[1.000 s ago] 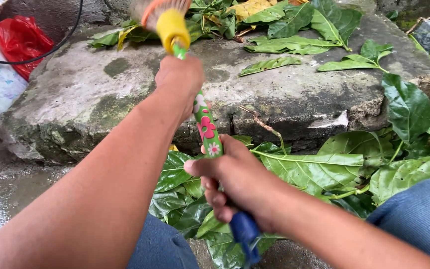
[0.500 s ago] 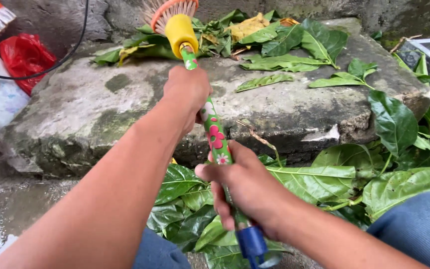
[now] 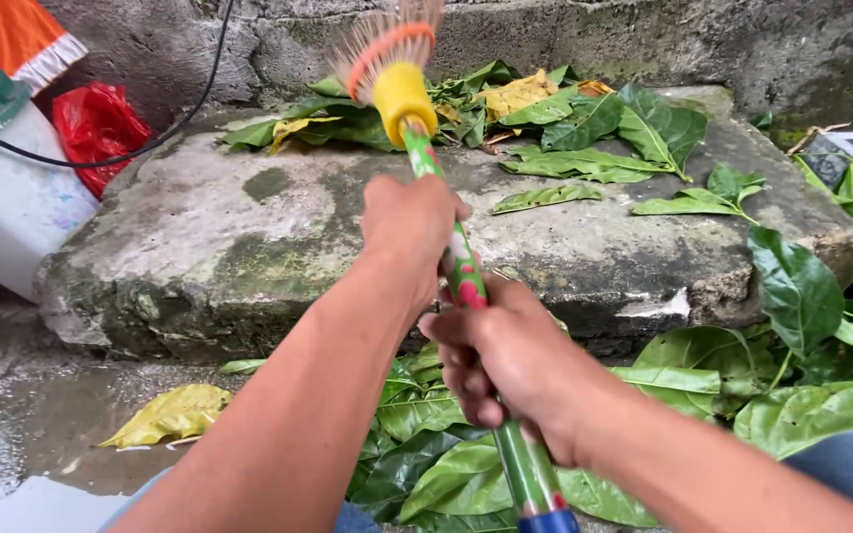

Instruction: Sweep dead leaves off a concrete ledge using a small broom.

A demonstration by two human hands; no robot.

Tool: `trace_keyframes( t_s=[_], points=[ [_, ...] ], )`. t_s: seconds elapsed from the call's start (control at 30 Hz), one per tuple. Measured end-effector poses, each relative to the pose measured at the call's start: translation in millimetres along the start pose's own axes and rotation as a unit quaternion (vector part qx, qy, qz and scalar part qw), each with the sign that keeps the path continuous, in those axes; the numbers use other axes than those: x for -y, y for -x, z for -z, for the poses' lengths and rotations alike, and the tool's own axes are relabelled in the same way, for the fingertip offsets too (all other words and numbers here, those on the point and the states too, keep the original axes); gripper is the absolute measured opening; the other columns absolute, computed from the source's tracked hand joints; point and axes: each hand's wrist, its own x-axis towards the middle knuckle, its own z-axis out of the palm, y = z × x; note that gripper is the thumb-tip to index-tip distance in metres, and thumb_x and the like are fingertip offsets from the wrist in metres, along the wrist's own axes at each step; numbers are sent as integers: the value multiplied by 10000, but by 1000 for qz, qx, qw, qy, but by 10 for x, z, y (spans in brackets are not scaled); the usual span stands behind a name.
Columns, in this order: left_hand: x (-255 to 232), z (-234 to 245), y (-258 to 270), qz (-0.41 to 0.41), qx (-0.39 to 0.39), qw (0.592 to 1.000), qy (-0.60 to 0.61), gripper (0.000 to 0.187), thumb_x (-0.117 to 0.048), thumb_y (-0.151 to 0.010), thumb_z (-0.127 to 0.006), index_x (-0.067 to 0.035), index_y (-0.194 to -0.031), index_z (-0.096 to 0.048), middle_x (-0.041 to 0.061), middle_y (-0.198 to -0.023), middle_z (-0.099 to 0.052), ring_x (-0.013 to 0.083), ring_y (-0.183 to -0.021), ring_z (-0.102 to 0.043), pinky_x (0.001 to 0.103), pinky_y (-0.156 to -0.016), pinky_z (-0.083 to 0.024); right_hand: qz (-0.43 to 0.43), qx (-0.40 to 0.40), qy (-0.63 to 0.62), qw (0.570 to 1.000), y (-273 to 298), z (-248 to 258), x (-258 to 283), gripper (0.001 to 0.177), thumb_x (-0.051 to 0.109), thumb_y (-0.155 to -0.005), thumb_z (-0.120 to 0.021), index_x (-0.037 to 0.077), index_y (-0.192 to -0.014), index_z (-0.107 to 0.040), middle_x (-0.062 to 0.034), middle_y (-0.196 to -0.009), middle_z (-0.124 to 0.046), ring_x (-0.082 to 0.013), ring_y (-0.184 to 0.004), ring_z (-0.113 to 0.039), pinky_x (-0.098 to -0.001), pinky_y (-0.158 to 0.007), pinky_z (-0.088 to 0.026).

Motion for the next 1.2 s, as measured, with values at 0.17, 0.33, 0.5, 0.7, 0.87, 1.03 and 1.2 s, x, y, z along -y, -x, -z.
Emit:
trace_keyframes(
  t_s=[0.17, 0.33, 0.5, 0.7, 0.87, 1.03, 1.2],
  points=[
    [-18, 181, -204, 1, -130, 991, 2, 346, -179, -835, -630, 26, -1107, -692, 202, -1088, -737, 331, -921, -759, 458, -769, -590, -51, 75, 42, 995, -510, -46, 299, 141, 75, -953, -494, 49, -816, -520, 14, -568, -395, -72, -384, -332, -238, -283, -268],
    [542, 190, -1061, 34, -116, 974, -191, 453, -321, -947, -553, 31, -1186, -711, 248, -1227, -707, 400, -1119, -676, 467, -967, -532, -202, 233, -65, 949, -1360, 33, -41, 237, 127, -968, -446, 94, -734, -470, 29, -570, -370, -55, -403, -335, -192, -290, -273],
    [362, 117, -486, 51, -81, 989, -110, 440, -241, -871, -619, 14, -1227, -664, 211, -1213, -682, 378, -1072, -680, 466, -916, -538, -156, 98, -49, 982, -620, 56, 8, 225, 67, -904, -523, 84, -694, -444, 12, -545, -374, -43, -352, -274, -193, -258, -224],
    [108, 364, -405, 59, -7, 973, 225, 295, -188, -853, -670, 59, -1012, -680, 153, -843, -684, 288, -658, -657, 441, -507, -528, -32, 20, 3, 999, -330, -274, 417, 173, -44, -845, -559, 52, -744, -458, -11, -590, -423, -61, -388, -354, -229, -271, -245],
    [436, 475, -889, 89, 7, 930, 358, 242, -177, -857, -634, -6, -1027, -639, 167, -821, -655, 289, -626, -628, 426, -485, -515, -119, 155, 9, 981, -1488, -132, 511, 198, 17, -905, -585, 78, -768, -456, 11, -619, -447, -23, -410, -374, -179, -294, -271],
    [550, 312, -854, 146, -3, 925, 351, 258, -145, -866, -651, -29, -1096, -637, 131, -877, -651, 248, -660, -613, 400, -512, -512, -212, 182, -39, 959, -1422, 2, 328, 203, 134, -910, -581, 129, -741, -470, 41, -563, -417, -39, -375, -362, -194, -280, -281],
    [436, 180, -719, 164, 154, 945, 239, 201, -226, -925, -507, -54, -969, -603, 113, -756, -624, 261, -600, -603, 447, -490, -469, -109, 7, -53, 993, -350, -52, 187, 233, -4, -855, -611, 71, -717, -438, 18, -550, -391, -47, -369, -331, -212, -272, -228]
  ],
)
